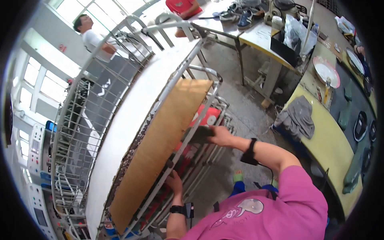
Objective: The recorder is applying a white adhesive/paste to green plastic shoe lasts using a brush, then placing the lasts into a rack.
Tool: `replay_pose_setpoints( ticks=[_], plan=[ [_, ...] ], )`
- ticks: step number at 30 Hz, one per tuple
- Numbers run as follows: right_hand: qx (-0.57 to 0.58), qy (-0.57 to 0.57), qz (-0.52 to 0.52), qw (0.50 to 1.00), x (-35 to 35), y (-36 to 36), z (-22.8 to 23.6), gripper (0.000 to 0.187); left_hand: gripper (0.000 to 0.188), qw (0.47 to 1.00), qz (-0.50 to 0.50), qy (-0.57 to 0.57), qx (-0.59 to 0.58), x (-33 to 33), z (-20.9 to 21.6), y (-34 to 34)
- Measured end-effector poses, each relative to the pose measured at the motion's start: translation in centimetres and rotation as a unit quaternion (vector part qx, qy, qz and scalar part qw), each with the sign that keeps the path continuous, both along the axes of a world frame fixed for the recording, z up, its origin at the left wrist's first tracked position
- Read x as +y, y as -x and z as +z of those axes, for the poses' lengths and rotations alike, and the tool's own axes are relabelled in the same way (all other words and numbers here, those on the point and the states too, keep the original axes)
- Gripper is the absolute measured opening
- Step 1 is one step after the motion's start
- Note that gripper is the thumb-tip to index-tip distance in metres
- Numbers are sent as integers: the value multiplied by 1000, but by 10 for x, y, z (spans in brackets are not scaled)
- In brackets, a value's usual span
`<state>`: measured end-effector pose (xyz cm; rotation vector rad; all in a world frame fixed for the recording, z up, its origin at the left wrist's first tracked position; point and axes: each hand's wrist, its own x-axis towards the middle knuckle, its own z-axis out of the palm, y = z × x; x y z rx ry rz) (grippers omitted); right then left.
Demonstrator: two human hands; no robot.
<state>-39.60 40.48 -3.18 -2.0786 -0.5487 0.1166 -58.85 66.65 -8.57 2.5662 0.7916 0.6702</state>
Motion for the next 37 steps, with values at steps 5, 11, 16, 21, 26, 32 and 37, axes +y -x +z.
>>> replay_pose_setpoints(
  ticks=[5, 11, 16, 21, 26, 32, 37],
  plan=[
    [93, -81, -30, 992, -131, 35, 65, 40, 48, 904, 31, 391, -172, -2, 12, 16],
    [85, -156, -165, 970, -317, 72, 101, 29, 33, 796, 96, 543, -249, -53, 60, 4],
    [22, -89, -275, 957, -428, 103, 135, 25, 40, 821, -9, 530, -215, -123, 131, 45],
    [110, -121, -347, 923, -544, 144, 101, 31, 45, 827, -113, 540, -109, -203, 160, 35],
    [149, -57, -388, 908, -609, 155, 44, 39, 45, 785, -191, 587, -45, -280, 188, 41],
    [94, 99, -357, 924, -593, 126, -7, 41, 51, 751, -251, 595, 133, -341, 208, 19],
    [46, 203, -372, 905, -576, 162, 7, 64, 50, 617, -403, 641, 216, -386, 219, -15]
  ],
)
